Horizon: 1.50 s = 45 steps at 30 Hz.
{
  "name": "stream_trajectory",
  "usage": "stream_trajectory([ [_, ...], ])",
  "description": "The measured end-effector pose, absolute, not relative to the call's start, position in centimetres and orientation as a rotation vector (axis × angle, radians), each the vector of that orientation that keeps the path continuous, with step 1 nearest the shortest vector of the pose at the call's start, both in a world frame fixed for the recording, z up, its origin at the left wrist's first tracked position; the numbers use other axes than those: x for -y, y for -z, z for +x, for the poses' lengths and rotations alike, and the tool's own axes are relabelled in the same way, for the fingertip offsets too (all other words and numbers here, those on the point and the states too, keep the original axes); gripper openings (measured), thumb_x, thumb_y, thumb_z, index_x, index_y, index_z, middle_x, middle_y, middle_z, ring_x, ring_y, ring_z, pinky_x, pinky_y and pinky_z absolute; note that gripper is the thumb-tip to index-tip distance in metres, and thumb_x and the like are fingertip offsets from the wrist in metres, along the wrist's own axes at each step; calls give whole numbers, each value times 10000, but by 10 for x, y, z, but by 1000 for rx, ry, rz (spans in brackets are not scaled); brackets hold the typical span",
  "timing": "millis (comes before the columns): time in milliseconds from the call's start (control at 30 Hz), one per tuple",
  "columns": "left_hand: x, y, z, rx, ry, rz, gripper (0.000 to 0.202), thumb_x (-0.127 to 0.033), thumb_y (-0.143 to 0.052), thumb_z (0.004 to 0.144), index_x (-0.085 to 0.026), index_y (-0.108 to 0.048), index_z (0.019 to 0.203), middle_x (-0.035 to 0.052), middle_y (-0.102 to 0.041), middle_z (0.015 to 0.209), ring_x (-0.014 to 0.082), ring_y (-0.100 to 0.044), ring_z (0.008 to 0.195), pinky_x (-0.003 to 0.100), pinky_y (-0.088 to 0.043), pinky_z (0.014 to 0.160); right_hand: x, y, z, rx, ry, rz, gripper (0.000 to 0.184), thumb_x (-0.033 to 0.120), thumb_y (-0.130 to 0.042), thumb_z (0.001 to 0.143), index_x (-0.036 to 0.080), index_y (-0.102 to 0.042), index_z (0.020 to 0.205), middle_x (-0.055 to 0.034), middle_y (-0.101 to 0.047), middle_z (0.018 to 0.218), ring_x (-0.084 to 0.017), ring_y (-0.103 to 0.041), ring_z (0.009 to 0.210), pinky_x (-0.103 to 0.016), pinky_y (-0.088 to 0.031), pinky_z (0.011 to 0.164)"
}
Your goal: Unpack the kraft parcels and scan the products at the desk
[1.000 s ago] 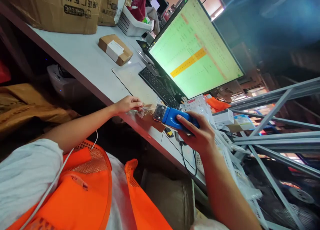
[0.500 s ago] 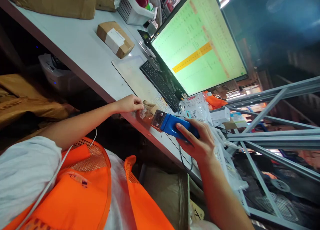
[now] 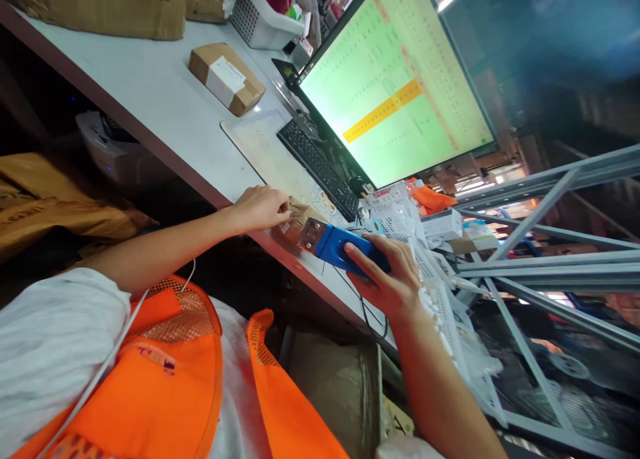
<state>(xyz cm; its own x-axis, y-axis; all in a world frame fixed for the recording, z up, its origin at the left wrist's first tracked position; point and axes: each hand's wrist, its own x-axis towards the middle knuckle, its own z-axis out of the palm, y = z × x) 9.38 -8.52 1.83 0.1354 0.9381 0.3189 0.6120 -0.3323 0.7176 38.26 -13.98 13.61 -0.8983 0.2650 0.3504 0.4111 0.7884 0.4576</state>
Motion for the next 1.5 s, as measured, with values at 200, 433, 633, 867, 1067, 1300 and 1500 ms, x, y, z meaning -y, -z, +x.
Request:
stream_trajectory([
  [200,76,-16,91,-1621,-1191,1924,383,-393,-785,855,-144,-735,1143,169,-723,1093,362,-632,1121,404,-443,1001,133,-135,379,2677,827,-528,804,205,-747,899,434,-419,1596,-118,-634,1351,-314,-675,1115,-487,-583,930],
  [433,56,5,72,-649,-1271,1903,931,-232,-1004,508,-261,-627,1360,104,-595,1452,325,-529,1386,361,-372,1177,123,-138,387,2627,792,-569,810,186,-780,877,435,-453,1575,-122,-623,1365,-315,-682,1123,-490,-596,940],
  [633,51,3,103,-514,-1377,1847,791,-116,-909,580,-218,-620,1310,143,-638,1344,313,-616,1240,376,-431,1115,116,-143,397,2547,813,-611,781,145,-744,872,415,-486,1558,-113,-637,1364,-303,-708,1117,-448,-626,914],
  [867,74,-5,102,-479,-1553,2072,472,-298,-882,759,-241,-698,1190,150,-595,1294,303,-585,1223,413,-461,1100,133,-139,416,2505,706,-683,752,144,-750,875,358,-509,1555,-140,-649,1346,-319,-713,1129,-451,-636,900],
  [1067,104,-15,78,-517,-1641,2496,327,-371,-811,876,-286,-734,1182,137,-610,1329,294,-584,1195,495,-493,1076,169,-144,429,2492,714,-698,782,139,-787,853,351,-515,1555,-131,-656,1373,-309,-720,1124,-420,-639,892],
  [1300,126,-17,68,-519,-1622,2735,342,-354,-774,912,-294,-709,1242,148,-631,1352,278,-601,1183,467,-526,1028,209,-169,432,2587,807,-731,754,202,-777,899,378,-488,1573,-105,-627,1437,-305,-719,1134,-407,-628,926],
  [1500,144,-17,65,-445,-1638,2735,403,-377,-776,913,-296,-681,1295,152,-626,1363,276,-596,1172,450,-546,992,236,-198,417,2630,831,-748,654,286,-667,985,427,-453,1586,-87,-625,1432,-301,-737,1037,-425,-633,867],
])
